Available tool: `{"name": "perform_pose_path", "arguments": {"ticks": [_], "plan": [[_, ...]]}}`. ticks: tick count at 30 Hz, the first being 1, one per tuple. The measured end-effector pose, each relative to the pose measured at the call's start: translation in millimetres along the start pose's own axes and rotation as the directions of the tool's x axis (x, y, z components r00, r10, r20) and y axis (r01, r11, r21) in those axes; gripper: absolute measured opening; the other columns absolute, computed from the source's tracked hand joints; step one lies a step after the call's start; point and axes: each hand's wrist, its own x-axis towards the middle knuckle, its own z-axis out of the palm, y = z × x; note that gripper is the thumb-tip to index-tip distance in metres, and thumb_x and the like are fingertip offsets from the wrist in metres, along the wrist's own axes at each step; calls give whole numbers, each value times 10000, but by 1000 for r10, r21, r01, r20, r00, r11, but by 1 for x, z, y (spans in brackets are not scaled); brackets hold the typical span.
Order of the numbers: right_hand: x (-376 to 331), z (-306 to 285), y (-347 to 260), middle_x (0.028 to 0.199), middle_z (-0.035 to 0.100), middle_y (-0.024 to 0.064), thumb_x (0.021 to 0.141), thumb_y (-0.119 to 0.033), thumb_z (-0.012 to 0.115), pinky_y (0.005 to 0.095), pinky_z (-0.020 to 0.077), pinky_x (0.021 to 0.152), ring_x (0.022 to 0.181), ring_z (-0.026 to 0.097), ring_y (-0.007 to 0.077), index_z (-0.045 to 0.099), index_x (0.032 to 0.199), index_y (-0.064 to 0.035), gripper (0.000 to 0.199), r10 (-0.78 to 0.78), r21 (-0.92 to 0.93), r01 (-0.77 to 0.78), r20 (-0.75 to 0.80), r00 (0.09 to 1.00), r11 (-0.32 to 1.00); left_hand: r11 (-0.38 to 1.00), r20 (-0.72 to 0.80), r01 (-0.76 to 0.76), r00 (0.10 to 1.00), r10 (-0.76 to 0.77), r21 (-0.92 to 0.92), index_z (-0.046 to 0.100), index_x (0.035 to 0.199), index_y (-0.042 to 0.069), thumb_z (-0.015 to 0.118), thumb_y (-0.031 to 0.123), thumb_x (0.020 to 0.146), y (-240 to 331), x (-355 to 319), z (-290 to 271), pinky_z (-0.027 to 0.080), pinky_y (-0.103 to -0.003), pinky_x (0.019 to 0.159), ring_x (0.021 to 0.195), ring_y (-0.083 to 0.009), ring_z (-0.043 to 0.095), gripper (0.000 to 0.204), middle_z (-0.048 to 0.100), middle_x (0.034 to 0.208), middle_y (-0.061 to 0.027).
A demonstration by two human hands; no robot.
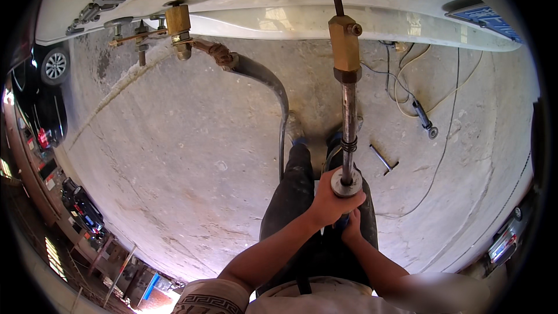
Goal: The person uses a welding torch to heat and repair a damaged section on the rear bumper of a white car. The operator holds the torch steadily against the metal surface, generating sparks as the repair progresses.
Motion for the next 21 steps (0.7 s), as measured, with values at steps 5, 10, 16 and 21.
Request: {"name": "perform_pose_path", "arguments": {"ticks": [5,10,16,21], "plan": [[-1,-5,2,1013,644,93,1034,-373,421,299,484,780,895,626,163,551,1182,25,444,36,32,-37,21,999,999,1000,6,19,1000,-18,-24,586,850,37,724,5,778,0,2,-1,479,-252,676,720,-80,583,159,612,787,-11],[-2,-2,-3,1137,659,100,1037,-363,449,293,486,896,1035,635,156,556,1249,49,476,84,173,-90,42,996,981,999,-5,10,1000,-10,-42,584,853,35,725,0,777,0,3,-1,482,-252,670,717,-82,586,164,612,788,-16],[-1,9,-9,1014,659,88,1027,-389,456,292,496,767,877,645,161,570,1179,16,447,64,109,-59,-39,997,992,993,4,50,999,-50,-107,590,857,41,741,14,795,26,12,0,473,-257,622,682,-75,573,166,612,759,0],[1,-5,-2,1012,680,87,1006,-412,522,291,504,794,902,659,142,589,1151,28,469,119,113,-122,28,992,986,975,47,86,996,-78,-206,602,848,35,733,19,803,57,27,1,473,-263,591,658,-81,579,139,621,758,-12]]}}
